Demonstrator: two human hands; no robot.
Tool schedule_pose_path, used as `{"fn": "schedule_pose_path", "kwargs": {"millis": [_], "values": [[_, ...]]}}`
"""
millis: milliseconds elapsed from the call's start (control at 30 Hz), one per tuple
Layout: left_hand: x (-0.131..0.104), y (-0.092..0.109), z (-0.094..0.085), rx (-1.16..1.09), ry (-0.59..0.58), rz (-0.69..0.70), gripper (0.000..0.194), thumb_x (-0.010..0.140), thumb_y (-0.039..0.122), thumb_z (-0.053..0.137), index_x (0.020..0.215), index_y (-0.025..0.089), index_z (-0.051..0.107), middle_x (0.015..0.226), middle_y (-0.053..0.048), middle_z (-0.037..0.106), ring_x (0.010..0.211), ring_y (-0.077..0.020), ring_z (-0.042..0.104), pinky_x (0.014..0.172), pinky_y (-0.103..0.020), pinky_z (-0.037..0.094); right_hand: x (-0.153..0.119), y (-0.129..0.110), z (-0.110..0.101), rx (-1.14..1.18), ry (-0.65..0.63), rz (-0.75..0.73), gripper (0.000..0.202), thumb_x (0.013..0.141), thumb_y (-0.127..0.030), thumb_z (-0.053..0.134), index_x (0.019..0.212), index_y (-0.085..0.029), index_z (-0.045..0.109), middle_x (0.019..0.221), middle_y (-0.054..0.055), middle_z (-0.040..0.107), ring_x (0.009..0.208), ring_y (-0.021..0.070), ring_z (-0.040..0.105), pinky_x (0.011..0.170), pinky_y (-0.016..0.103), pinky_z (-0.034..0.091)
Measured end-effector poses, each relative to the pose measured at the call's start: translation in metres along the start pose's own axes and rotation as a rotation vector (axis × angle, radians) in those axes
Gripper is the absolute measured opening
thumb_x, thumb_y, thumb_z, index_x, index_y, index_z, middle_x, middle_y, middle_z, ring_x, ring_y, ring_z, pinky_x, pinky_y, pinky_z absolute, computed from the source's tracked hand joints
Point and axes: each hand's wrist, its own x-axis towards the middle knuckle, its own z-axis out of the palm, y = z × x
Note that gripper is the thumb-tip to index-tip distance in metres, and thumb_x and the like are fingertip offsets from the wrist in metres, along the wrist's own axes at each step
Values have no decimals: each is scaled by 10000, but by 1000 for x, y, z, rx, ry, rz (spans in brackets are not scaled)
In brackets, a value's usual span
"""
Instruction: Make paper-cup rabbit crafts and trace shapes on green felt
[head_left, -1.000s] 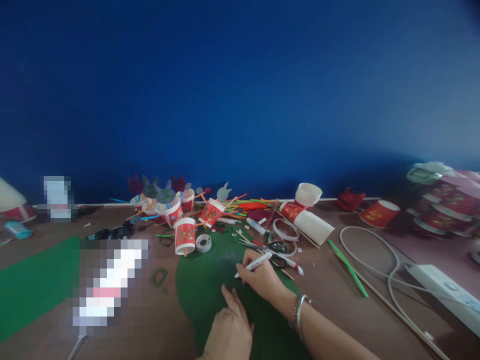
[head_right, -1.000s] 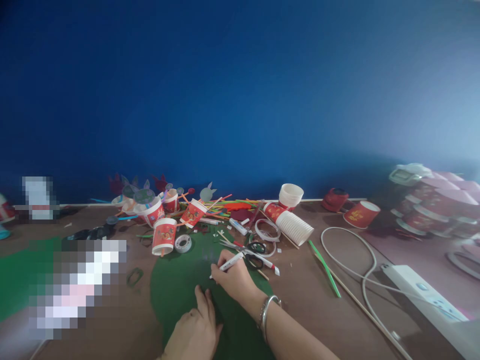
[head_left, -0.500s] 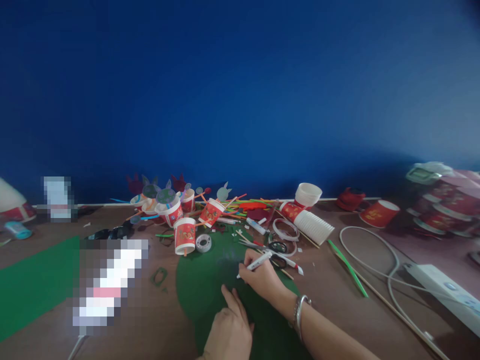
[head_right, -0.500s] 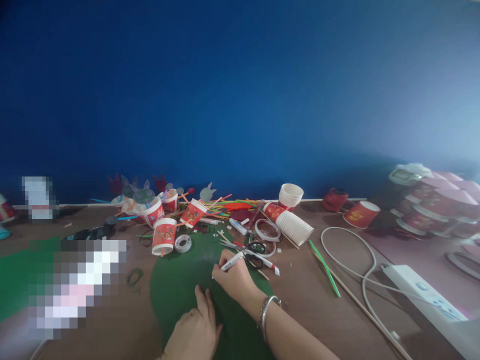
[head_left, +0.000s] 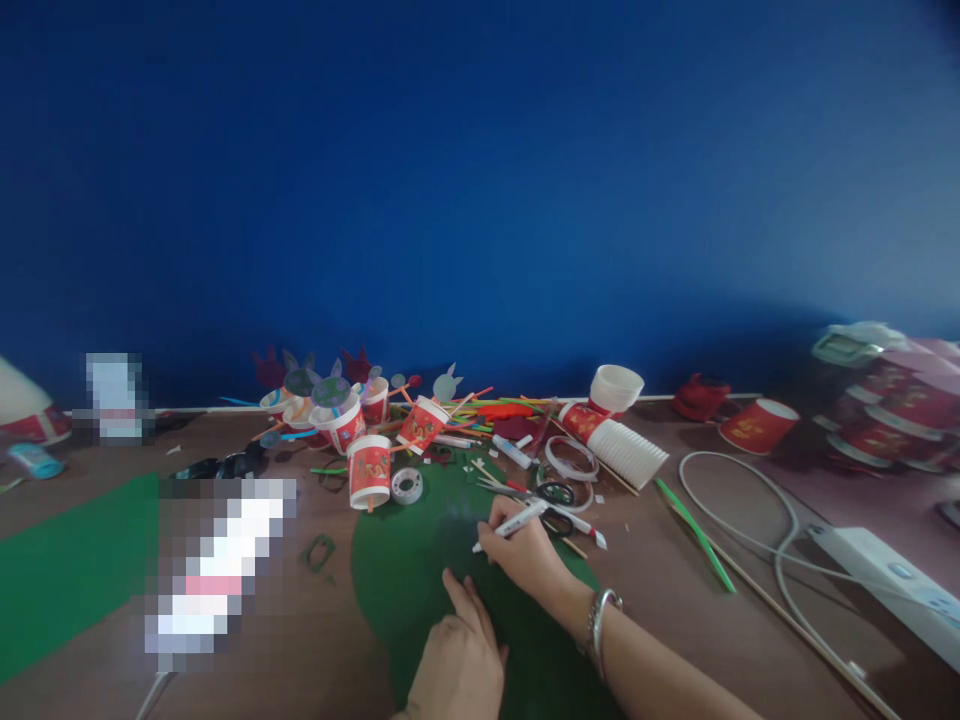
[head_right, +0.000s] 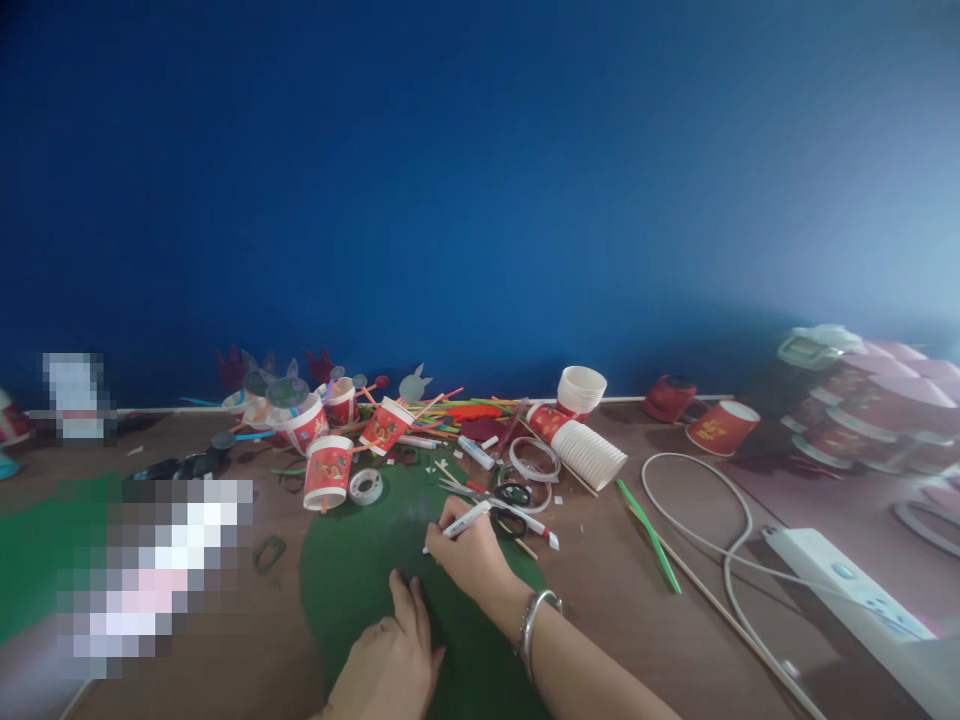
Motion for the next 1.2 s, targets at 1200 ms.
{"fn": "schedule_pose_path", "kwargs": {"millis": [1200], "values": [[-2, -1, 6, 17, 25, 14, 467, 787, 283, 588, 1146, -16, 600, 1091, -337, 603, 552, -179, 617, 477, -268, 499, -3, -5, 3, -153, -103, -112, 181, 682, -180, 545, 559, -196, 413, 518, -55, 443, 496, 90, 382, 467, 204, 275]]}}
